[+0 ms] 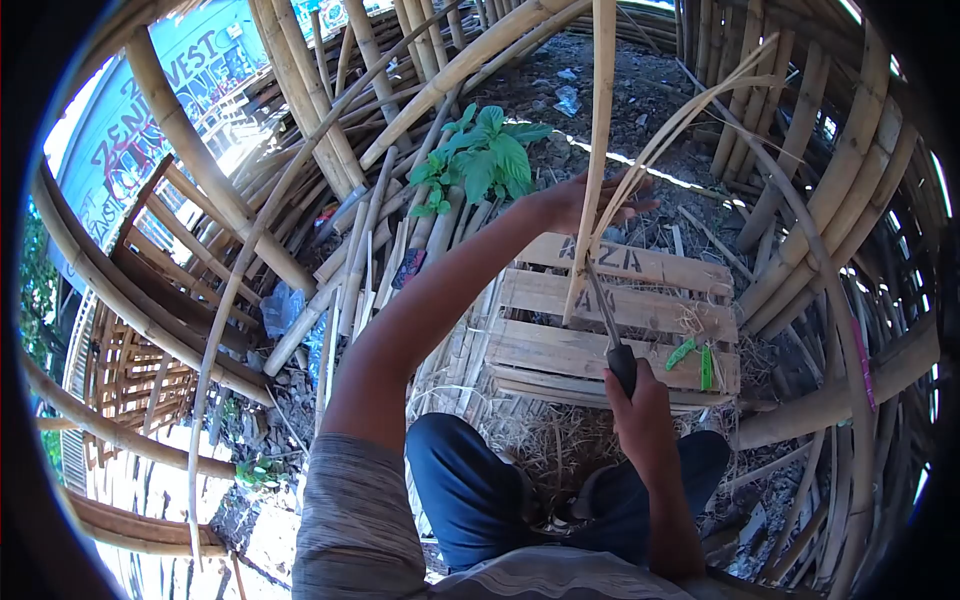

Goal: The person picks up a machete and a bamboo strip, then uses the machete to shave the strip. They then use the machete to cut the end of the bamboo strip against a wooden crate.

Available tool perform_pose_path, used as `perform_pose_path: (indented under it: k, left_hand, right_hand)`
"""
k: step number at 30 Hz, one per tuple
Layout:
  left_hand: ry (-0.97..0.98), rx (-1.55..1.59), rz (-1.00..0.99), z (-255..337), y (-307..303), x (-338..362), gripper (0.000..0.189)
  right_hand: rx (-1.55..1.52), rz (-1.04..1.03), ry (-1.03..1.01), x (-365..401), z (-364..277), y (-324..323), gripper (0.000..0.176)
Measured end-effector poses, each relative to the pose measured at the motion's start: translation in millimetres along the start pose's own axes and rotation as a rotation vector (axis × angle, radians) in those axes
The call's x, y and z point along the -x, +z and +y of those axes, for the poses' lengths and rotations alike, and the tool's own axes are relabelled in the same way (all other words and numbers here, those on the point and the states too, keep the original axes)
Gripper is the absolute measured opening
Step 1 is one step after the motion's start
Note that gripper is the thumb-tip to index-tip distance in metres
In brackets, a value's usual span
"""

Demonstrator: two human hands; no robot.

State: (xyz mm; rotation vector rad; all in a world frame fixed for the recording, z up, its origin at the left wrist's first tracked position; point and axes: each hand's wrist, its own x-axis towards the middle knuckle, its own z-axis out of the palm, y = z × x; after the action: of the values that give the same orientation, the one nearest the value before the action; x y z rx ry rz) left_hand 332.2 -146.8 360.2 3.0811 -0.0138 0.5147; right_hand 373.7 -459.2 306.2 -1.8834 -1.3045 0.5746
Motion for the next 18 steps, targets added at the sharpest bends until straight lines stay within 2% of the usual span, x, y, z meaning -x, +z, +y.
perform_pose_path:
  k: [2, 3, 5, 7, 9, 10, 12, 14, 16, 17, 18]
  left_hand:
    - [-0.062, 0.349, -0.042, 3, -19, -11, 0.068]
    - [-0.060, 0.346, -0.037, 2, -31, -18, 0.068]
    - [-0.008, 0.224, 0.191, 4, -54, -31, 0.074]
    - [-0.040, 0.681, 0.360, 33, -99, -35, 0.081]
    - [0.190, 0.982, 0.481, 44, -123, -28, 0.073]
    - [0.194, 0.986, 0.475, 50, -122, -21, 0.073]
    - [0.189, 1.111, 0.643, 67, -115, -7, 0.074]
    - [-0.066, 0.779, 0.516, 54, -85, 10, 0.075]
    - [-0.412, 0.549, 0.365, 35, -50, 31, 0.064]
    - [-0.410, 0.546, 0.369, 34, -40, 34, 0.064]
    - [-0.234, 0.839, 0.453, 36, -31, 35, 0.060]
  right_hand:
    - [0.028, 0.047, 0.005, -1, 3, 7, 0.030]
    - [0.031, 0.051, 0.000, -1, 0, 5, 0.030]
    - [-0.042, 0.000, 0.100, 3, -5, 1, 0.035]
    - [-0.033, 0.005, 0.098, 3, -5, 0, 0.035]
    - [-0.022, 0.013, 0.098, 2, -5, -2, 0.034]
    - [-0.056, 0.015, 0.085, 1, -6, -3, 0.033]
    - [-0.093, 0.031, 0.076, -4, -7, -5, 0.032]
    - [-0.121, -0.031, 0.110, -9, -3, -9, 0.032]
    - [-0.065, -0.008, 0.040, -13, 2, -10, 0.030]
    - [-0.006, 0.008, -0.032, -16, 3, -10, 0.029]
    - [-0.002, 0.010, -0.039, -17, 3, -10, 0.029]
